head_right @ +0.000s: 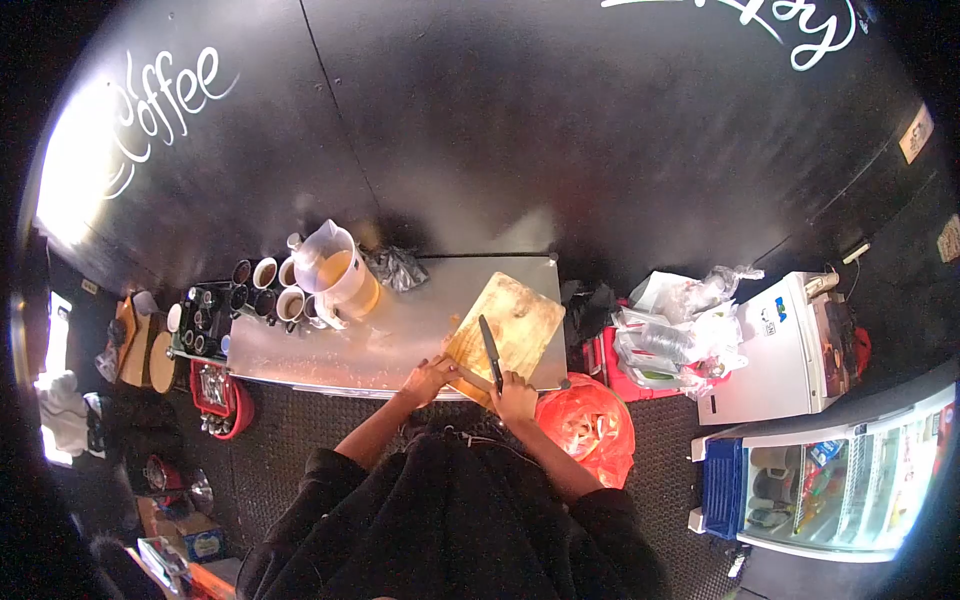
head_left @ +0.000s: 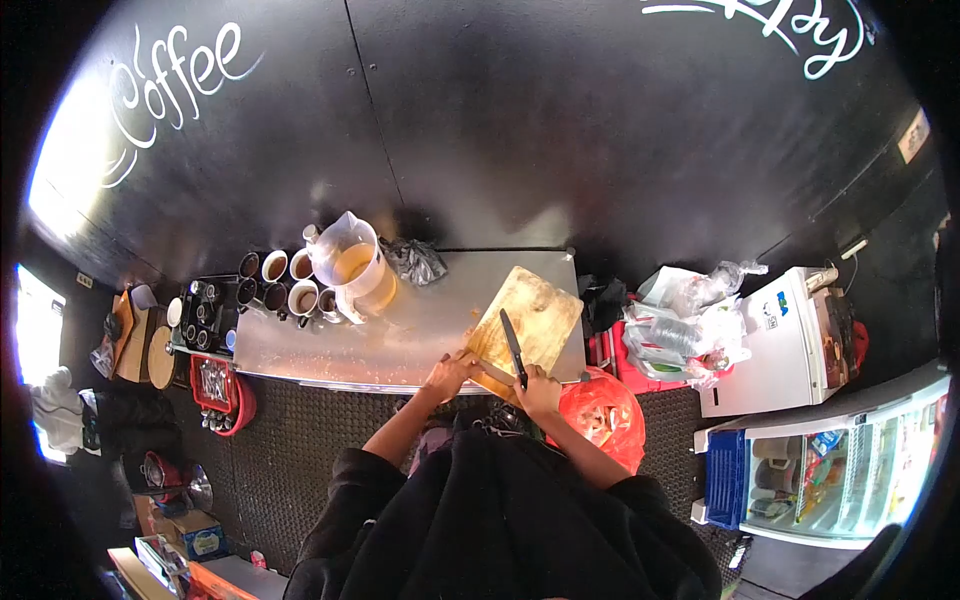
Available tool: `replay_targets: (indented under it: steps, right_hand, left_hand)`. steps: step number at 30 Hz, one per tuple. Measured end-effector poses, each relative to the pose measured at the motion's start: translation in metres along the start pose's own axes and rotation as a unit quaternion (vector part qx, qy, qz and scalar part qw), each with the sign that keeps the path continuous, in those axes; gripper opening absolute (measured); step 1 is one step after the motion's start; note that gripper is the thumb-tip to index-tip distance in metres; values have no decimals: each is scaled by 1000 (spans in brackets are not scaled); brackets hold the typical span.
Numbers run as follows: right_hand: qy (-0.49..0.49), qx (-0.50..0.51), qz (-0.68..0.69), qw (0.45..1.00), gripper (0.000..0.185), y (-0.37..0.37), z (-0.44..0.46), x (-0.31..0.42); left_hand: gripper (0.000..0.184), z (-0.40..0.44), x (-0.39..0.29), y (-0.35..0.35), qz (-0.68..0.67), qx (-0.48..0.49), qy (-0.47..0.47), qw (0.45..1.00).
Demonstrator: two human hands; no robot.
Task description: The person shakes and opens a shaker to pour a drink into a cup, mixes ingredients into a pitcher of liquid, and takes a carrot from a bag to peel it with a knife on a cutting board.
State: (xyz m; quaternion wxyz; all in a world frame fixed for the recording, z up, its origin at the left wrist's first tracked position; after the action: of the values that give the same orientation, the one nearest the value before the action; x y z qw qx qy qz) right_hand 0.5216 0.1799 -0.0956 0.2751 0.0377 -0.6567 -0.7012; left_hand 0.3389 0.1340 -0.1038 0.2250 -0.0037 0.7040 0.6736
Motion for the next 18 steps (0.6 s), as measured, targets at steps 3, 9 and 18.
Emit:
replay_targets:
  steps: [3,9,18]
  right_hand:
    - [9,7,50,999,24,3,-1,2]
    - [-6,21,267,963,20,-6,19,-11]
    - [70,-76,130,986,25,-4,26,-32]
  left_hand:
    - [34,-6,8,10,12,-13,58,998]
    - [44,-16,15,0,-102,-181,300,931]
    - [72,-9,29,-18,-220,-176,567,774]
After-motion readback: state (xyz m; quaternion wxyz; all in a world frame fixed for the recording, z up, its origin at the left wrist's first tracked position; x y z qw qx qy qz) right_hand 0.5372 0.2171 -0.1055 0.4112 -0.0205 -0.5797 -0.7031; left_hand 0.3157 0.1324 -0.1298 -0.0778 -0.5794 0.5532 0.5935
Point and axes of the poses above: each hand's wrist, its own z-axis towards the middle knuckle, its own y-axis out of the back of the hand, x = y × z, the point moved 5 cm from there along z, towards the middle knuckle, and after that the axes turned 1 degree about -x, right-handed, at the moved point
